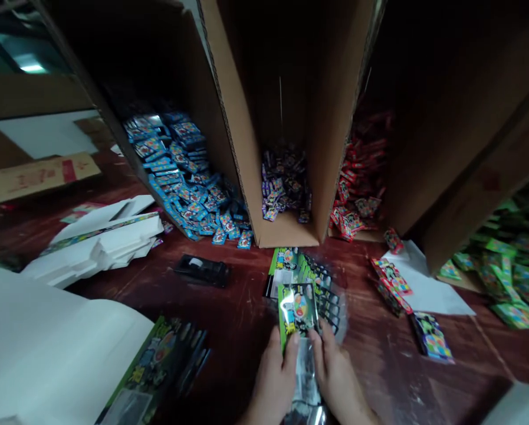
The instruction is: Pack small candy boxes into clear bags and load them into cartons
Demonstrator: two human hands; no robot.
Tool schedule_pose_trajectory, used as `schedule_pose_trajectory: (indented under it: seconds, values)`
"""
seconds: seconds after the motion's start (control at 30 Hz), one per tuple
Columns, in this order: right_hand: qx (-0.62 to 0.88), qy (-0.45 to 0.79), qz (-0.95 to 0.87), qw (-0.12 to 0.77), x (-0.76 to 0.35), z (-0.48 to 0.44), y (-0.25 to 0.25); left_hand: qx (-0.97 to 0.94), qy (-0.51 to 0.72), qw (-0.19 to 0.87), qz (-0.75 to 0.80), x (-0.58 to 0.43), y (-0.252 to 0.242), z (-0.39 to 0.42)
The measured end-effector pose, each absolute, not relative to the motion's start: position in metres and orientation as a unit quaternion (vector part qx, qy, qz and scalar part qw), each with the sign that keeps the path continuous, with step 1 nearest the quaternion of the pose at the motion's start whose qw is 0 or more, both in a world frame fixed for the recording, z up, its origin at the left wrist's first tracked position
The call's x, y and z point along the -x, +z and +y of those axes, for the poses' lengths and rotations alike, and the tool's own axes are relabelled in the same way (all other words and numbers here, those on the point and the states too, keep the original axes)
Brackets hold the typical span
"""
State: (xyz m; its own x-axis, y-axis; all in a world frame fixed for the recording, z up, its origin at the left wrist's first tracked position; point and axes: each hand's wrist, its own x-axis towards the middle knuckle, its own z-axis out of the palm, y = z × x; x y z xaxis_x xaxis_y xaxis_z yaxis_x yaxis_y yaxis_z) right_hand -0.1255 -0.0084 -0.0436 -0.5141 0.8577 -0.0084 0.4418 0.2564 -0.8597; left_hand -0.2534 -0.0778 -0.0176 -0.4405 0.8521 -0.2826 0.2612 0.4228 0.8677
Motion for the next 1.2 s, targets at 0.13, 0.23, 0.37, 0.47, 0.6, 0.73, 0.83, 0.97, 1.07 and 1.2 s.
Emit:
schedule_pose_trajectory:
  seconds: [0.13,0.23,0.37,0.47,0.6,0.73,0.83,0.97,1.07,1.2]
  values:
    - [0.385,0.419,-0.806,0.161,0.125,0.026,-0.034,-0.408,0.335,0.408,0.745,0.308,0.004,-0.112]
    - [0.356,0.318,-0.86,0.177,0.127,0.065,-0.007,-0.472,0.273,0.29,0.787,0.368,0.049,-0.126]
    - [0.233,0.17,-0.923,0.255,0.18,0.143,0.021,-0.59,0.064,0.104,0.798,0.453,0.101,-0.082]
    - [0.214,0.047,-0.95,0.223,0.246,0.205,0.022,-0.618,-0.028,0.042,0.785,0.504,0.103,-0.015]
    - [0.243,-0.044,-0.955,0.164,0.319,0.271,0.015,-0.621,-0.072,-0.024,0.78,0.543,0.079,0.068]
    - [0.237,-0.071,-0.961,0.124,0.362,0.323,0.01,-0.65,-0.102,-0.055,0.751,0.562,0.057,0.116]
    - [0.232,-0.07,-0.966,0.087,0.383,0.355,0.005,-0.67,-0.125,-0.045,0.731,0.576,0.043,0.133]
    - [0.221,-0.065,-0.97,0.071,0.394,0.375,-0.006,-0.704,-0.15,-0.022,0.694,0.596,0.031,0.141]
    - [0.224,-0.067,-0.969,0.083,0.389,0.374,-0.011,-0.724,-0.159,-0.022,0.671,0.605,0.03,0.139]
    - [0.242,-0.067,-0.962,0.106,0.374,0.358,-0.002,-0.728,-0.168,-0.036,0.664,0.599,0.04,0.128]
